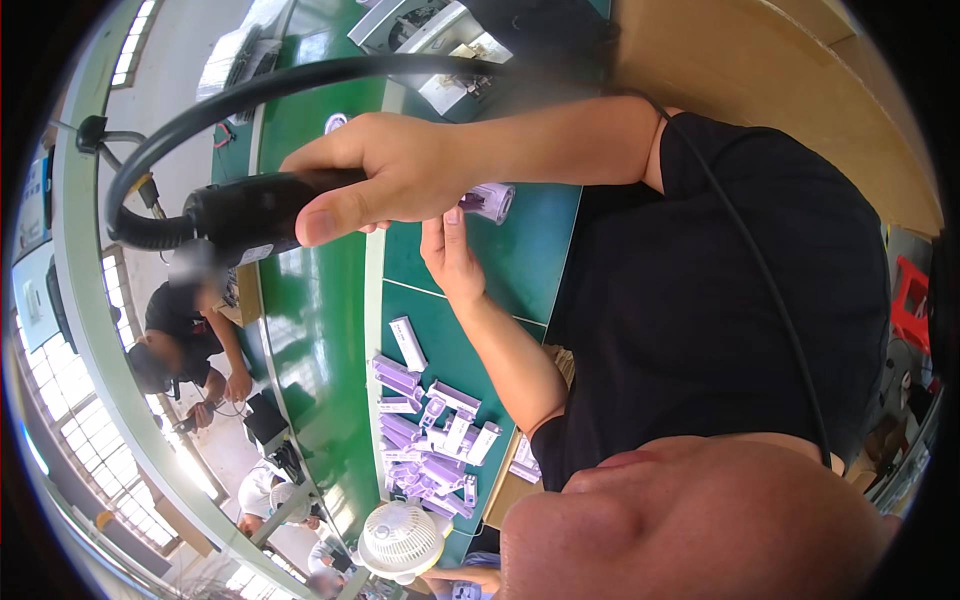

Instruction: Assembling components of a small handheld fan and securing them with an electric screwdriver.

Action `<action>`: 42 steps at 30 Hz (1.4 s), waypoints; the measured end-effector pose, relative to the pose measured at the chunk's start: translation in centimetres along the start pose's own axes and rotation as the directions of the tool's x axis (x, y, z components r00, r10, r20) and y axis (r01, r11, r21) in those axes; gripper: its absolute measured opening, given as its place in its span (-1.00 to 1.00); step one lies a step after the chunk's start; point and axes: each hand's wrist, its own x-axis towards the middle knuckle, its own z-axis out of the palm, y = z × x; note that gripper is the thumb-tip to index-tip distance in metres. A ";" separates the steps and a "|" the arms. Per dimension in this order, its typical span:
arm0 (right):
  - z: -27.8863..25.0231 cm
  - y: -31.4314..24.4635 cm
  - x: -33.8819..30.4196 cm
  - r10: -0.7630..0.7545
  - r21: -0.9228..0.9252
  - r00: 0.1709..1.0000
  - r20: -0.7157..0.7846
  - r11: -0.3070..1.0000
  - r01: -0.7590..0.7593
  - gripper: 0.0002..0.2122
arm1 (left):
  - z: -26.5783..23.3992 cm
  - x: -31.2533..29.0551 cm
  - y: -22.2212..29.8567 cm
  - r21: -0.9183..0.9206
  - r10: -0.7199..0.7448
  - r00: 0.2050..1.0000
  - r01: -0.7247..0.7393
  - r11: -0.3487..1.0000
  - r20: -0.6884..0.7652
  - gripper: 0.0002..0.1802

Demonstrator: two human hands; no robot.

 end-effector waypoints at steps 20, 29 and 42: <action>-0.4 -2.0 0.3 -0.242 0.247 0.966 -0.091 0.934 0.257 -0.57 | 0.9 0.0 1.6 0.100 0.013 0.998 -0.019 0.995 0.054 -0.57; -6.2 -4.6 -2.2 -0.518 0.205 0.766 -0.380 0.761 0.616 -0.17 | -8.3 3.2 3.6 0.453 0.287 0.787 -0.011 0.891 -0.546 -0.72; -9.8 5.7 -5.9 -0.734 -0.780 0.558 -0.387 0.583 0.227 -0.41 | -32.1 5.8 4.0 0.496 0.357 0.348 0.669 0.553 -0.867 0.06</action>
